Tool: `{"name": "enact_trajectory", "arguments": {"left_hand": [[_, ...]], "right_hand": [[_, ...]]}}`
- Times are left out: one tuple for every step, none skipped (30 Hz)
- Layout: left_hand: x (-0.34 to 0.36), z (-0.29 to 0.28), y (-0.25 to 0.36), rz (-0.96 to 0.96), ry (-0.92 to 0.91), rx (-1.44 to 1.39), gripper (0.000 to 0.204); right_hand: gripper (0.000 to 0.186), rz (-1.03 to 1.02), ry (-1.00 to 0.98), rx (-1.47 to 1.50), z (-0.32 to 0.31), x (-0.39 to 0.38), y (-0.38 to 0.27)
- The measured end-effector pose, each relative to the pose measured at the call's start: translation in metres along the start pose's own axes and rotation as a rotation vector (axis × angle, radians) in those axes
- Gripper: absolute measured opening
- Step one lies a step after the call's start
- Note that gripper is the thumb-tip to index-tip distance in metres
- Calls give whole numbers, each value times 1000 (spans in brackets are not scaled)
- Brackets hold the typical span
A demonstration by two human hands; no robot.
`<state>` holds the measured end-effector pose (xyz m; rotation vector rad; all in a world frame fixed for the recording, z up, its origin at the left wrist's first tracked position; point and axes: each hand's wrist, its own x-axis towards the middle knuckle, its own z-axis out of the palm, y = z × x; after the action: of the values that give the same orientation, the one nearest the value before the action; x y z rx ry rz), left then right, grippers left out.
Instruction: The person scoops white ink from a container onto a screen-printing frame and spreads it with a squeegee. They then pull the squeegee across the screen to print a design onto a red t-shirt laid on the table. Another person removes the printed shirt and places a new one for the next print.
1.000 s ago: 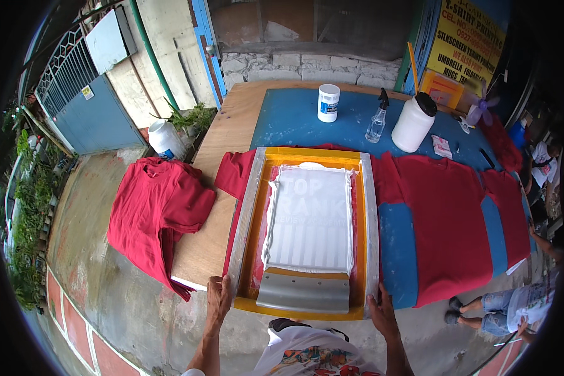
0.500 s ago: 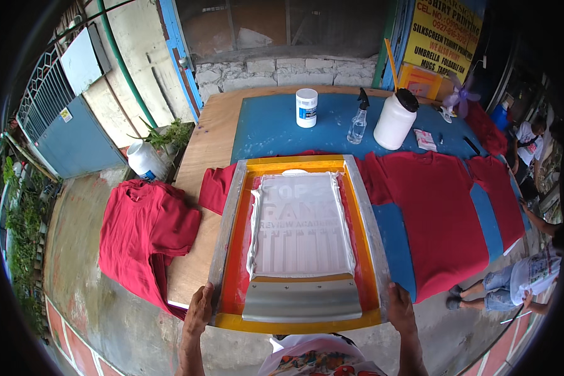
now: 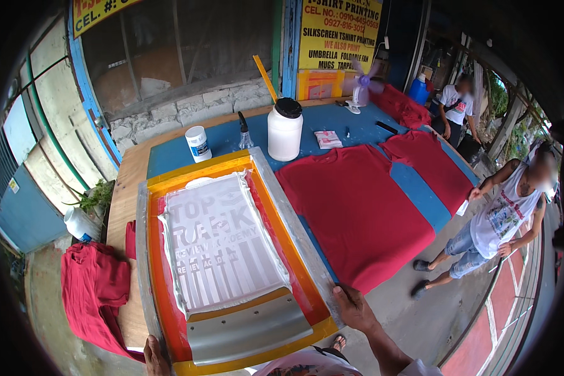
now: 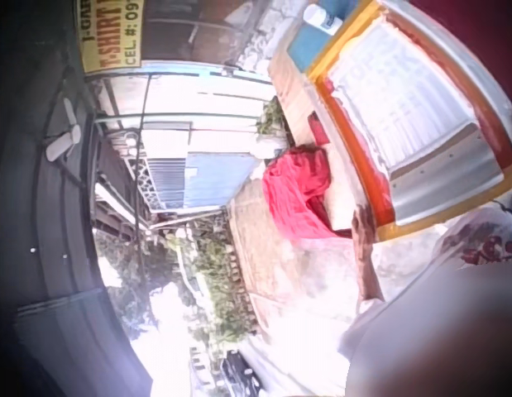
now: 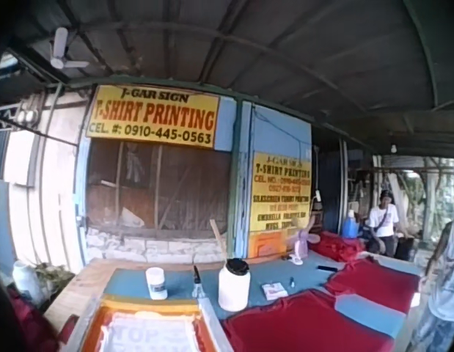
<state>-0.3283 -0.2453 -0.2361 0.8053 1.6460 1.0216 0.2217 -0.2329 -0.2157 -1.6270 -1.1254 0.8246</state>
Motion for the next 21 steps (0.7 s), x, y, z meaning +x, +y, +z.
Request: {"name": "enact_trajectory", "arguments": {"left_hand": [[-13,27,6,-69,44,-63,56],[-27,55,12,-140,91,-124,55],[-42,84,17,-117,80,-63,56],[-58,113,22,-95,69,-3,58],[-72,141,26,-74,57,63,62],[-87,172,33,-60,45,129,68],[-98,200,32,-40,34,191,74],[-110,226,32,-29,22,261,82],[-121,254,31,34,-33,253,77],[-127,283,28,113,-83,243,73],[-130,307,23,92,-65,304,73],[-133,331,17,170,-128,271,73],[-134,352,11,179,-186,217,74],[-136,372,4,182,-227,204,75],[-137,390,-1,170,-232,207,76],[-135,409,-5,159,-228,231,76],[-134,425,-8,147,-226,259,77],[-131,440,-10,141,-225,264,77],[-127,455,-12,135,-224,270,77],[-122,467,-14,134,-224,275,77],[-118,482,-15,150,-178,282,77]], "right_hand": [[44,-33,-3,-25,-22,-1,-1],[44,18,-7,-1,-47,-1,0],[44,54,-14,5,-73,-5,3],[44,95,-19,10,-100,-9,7],[44,61,11,22,-127,-14,14],[44,103,25,-2,-157,-14,19],[44,108,38,-21,-185,-16,28],[44,124,48,-37,-212,-18,37],[44,140,60,-54,-240,-20,46],[44,148,73,-72,-266,-18,54],[44,147,86,-93,-290,-15,63],[45,55,148,-103,-306,-11,74],[45,92,127,-145,-329,-7,82],[44,130,114,-185,-351,-5,90],[44,128,145,-239,-367,1,101],[46,150,170,-252,-382,7,111],[46,52,183,-427,-396,22,123],[46,-9,191,-526,-406,33,134],[46,-12,165,-464,-417,45,145],[46,65,143,-321,-422,57,155],[46,118,114,-179,-429,70,164]]}}
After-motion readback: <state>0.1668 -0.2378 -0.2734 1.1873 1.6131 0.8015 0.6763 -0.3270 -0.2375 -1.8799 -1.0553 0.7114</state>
